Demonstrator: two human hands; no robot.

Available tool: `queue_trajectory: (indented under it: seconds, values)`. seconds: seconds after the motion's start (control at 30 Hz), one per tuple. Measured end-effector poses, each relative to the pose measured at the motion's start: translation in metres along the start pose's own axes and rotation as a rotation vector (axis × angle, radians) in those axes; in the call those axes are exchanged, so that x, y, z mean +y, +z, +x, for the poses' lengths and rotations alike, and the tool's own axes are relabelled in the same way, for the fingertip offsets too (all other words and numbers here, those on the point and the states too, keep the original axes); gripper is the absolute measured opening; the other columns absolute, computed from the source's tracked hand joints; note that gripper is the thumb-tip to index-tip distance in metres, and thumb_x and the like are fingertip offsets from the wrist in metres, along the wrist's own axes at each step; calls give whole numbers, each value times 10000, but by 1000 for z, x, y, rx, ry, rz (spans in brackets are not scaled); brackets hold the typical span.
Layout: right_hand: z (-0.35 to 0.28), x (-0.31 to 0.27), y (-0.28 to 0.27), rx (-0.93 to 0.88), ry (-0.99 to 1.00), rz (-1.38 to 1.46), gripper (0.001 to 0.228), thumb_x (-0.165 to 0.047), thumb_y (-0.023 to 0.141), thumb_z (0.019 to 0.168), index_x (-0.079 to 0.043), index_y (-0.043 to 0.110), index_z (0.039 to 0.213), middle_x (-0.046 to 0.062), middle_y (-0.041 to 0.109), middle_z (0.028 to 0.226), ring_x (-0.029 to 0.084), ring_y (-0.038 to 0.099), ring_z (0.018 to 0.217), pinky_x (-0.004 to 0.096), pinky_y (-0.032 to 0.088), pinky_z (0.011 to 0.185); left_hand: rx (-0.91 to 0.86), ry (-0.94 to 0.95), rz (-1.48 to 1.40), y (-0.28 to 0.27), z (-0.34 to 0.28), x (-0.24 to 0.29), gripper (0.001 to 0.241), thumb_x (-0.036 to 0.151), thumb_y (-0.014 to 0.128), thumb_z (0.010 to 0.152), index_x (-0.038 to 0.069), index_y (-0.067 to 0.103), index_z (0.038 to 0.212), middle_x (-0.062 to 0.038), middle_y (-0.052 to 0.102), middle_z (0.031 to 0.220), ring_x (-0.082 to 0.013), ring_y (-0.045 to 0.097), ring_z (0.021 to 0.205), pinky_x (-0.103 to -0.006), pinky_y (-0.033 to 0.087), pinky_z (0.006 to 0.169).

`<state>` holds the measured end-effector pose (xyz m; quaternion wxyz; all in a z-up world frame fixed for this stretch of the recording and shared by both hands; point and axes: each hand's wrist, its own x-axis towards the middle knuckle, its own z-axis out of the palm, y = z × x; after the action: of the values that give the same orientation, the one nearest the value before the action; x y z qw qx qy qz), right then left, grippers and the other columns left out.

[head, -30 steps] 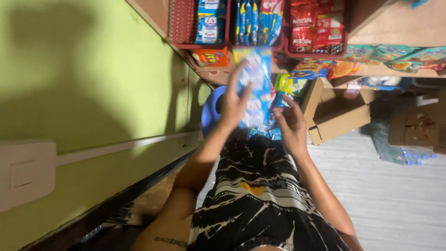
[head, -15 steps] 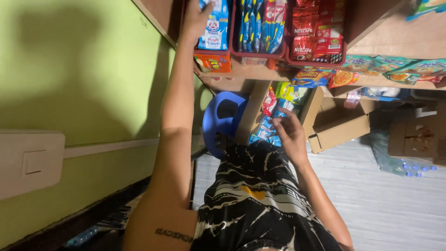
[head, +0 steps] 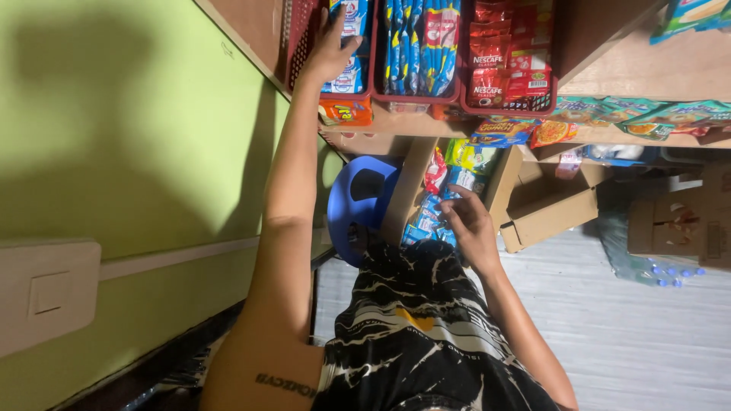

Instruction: The recorder is taking various grocery items, such as sachets of milk powder and coffee, out of a cardboard box and placing them onto shelves.

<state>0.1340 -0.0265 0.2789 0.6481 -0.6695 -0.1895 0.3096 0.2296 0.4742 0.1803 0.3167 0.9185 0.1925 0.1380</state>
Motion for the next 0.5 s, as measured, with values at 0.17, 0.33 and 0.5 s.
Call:
queue_trajectory:
  seconds: [0.17, 0.33, 0.5]
  values:
    - [3, 3, 1, -5, 40, -6, 411, -112, 631, 1014, -36, 534, 1406, 49, 699, 1036, 111, 658, 965, 256, 543, 804, 31, 84, -71, -20, -17, 23, 786, 407, 680, 1086, 130, 208, 1650, -278, 174, 1693, -424, 171, 1575, -434, 228, 1274]
    - [-1, 26, -8, -9, 41, 72, 341, -122, 643, 1029, -17, 570, 1345, 45, 695, 1024, 120, 675, 930, 258, 535, 796, 56, -37, -15, -44, -59, 86, 639, 426, 671, 1084, 110, 413, 1575, -195, 480, 1589, -388, 415, 1513, -413, 354, 1281]
    - [-12, 39, -19, 49, 110, -40, 280, -166, 648, 1040, -22, 634, 1279, 20, 707, 1004, 80, 626, 889, 225, 500, 737, 390, 268, 78, -48, -128, 152, 528, 311, 683, 1108, 5, 478, 1486, -287, 482, 1502, -503, 431, 1384, -514, 359, 1179]
